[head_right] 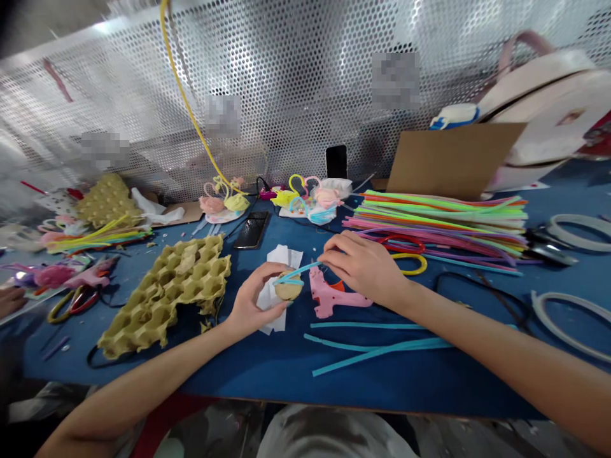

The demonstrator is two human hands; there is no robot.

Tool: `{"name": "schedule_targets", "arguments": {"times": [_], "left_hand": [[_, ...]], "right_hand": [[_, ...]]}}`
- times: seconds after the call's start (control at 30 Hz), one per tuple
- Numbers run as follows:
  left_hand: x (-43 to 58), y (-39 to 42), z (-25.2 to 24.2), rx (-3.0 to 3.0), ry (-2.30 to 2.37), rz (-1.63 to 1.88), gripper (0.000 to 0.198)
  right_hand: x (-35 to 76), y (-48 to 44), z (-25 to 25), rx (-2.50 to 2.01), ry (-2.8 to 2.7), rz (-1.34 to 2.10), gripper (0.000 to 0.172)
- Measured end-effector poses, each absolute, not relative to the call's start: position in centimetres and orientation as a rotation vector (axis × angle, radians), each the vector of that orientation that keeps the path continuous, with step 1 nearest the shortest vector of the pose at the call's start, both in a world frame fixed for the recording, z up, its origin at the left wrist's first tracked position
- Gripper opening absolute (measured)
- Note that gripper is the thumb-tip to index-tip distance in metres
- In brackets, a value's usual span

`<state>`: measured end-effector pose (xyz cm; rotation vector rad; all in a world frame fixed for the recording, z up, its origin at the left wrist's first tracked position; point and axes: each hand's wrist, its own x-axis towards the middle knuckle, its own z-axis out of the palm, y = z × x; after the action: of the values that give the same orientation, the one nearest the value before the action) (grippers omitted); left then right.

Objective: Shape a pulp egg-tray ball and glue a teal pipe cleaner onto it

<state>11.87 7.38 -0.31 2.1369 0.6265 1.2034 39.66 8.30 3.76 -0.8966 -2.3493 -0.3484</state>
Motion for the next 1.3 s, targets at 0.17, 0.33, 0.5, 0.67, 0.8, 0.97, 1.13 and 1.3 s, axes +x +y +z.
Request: {"name": "schedule_targets", "arguments": {"times": [0.17,0.33,0.5,0.67,0.8,0.97,1.13,1.3], "left_hand": [[11.9,7.3,-0.9,2.094,0.562,1.242,0.05],[12.0,7.2,-0.8,2.089,0.515,1.263,0.049],[12.0,7.3,-0.6,2.107,0.499,1.268,0.047],[12.0,7.2,-0.4,2.125,0.466,1.274,0.046],[12.0,7.1,-0.2,2.122,0.464,1.258,0.045],[12.0,7.1,-0.1,2.118,0.491,1.22,0.044],[11.8,7.2,-0.5,2.07,0.571,1.221,0.042],[11.6,7.7,-1.1,2.004,0.68,1.231,0.039]], "right_hand": [[39.7,8.5,3.7,-0.902,-2.353,-0.359,0.02],[39.7,8.5,3.6,-0.903,-2.357,-0.352,0.02],[39.7,8.5,3.6,-0.918,-2.366,-0.349,0.021],[39.8,8.5,3.6,-0.939,-2.359,-0.346,0.021],[39.8,8.5,3.5,-0.955,-2.352,-0.367,0.021],[39.6,8.5,3.5,-0.99,-2.322,-0.408,0.022],[39.6,8.5,3.2,-1.006,-2.344,-0.428,0.017],[39.5,8.4,3.5,-1.044,-2.361,-0.32,0.015]]}}
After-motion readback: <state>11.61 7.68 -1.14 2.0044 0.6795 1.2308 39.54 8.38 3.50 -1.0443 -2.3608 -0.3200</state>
